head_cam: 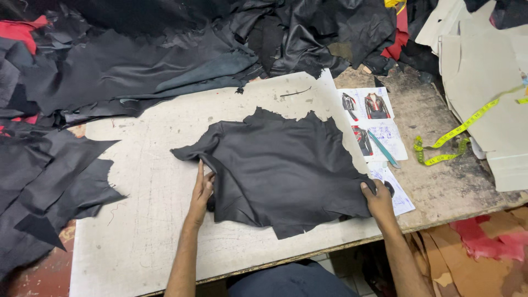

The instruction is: The person spreads a black leather hide flat on the cutting table and smooths it with their hands. They place paper pattern pieces on the hide, align and press them flat, then trace around a pattern edge with chalk before lifting the pattern pieces off the leather.

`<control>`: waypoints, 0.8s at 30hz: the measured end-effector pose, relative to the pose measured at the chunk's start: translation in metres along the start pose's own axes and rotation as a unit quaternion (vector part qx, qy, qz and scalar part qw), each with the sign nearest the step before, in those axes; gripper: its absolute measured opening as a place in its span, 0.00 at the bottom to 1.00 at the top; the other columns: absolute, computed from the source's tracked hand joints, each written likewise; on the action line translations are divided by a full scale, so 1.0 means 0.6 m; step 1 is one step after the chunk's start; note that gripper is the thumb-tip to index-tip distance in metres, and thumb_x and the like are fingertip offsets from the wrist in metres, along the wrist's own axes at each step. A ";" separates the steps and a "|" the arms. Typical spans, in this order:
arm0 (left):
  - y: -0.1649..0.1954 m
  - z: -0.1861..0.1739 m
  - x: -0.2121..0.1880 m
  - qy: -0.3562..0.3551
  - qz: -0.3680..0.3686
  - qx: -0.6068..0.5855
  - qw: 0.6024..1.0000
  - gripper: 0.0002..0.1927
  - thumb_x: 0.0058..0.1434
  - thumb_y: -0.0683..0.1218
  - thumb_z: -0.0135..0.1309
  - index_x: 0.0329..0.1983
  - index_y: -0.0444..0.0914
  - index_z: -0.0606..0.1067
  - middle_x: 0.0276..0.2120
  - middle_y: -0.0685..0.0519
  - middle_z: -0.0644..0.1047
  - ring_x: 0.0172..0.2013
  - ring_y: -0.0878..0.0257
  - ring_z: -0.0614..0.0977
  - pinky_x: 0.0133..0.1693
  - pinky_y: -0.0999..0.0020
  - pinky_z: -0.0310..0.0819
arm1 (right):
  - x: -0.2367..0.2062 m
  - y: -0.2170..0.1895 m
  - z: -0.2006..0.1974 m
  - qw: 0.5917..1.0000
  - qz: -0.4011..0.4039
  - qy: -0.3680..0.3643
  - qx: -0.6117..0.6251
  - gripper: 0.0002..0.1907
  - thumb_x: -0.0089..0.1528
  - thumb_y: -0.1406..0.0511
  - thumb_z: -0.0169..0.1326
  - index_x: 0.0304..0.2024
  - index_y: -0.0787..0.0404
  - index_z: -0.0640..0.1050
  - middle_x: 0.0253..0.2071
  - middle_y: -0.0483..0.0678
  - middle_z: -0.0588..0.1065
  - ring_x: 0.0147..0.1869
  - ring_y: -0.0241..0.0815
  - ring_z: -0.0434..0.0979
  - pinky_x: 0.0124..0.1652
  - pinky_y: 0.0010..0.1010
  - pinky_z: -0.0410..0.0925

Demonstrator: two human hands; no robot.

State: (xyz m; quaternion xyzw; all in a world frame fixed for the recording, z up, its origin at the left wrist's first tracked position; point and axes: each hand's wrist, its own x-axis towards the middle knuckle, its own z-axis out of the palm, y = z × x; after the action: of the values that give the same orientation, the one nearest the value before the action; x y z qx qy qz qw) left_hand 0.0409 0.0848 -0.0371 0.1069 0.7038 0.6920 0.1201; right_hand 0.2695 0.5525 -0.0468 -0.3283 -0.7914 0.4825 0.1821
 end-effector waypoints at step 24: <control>0.008 -0.071 -0.217 0.269 -0.057 0.663 0.696 0.19 0.70 0.59 0.58 0.37 0.38 0.75 0.31 0.47 0.81 0.29 0.47 0.84 0.29 0.55 0.76 | -0.015 0.031 -0.004 0.961 -0.023 -0.044 -0.270 0.26 0.67 0.59 0.55 0.61 0.70 0.70 0.48 0.73 0.77 0.55 0.74 0.76 0.54 0.55 0.68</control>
State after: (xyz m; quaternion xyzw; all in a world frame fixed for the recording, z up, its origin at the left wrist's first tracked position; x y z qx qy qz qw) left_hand 0.1506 0.0030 -0.0292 -0.0727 0.9872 0.0374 -0.1369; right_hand 0.2838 0.5539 -0.0620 -0.3255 -0.9069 0.2600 0.0628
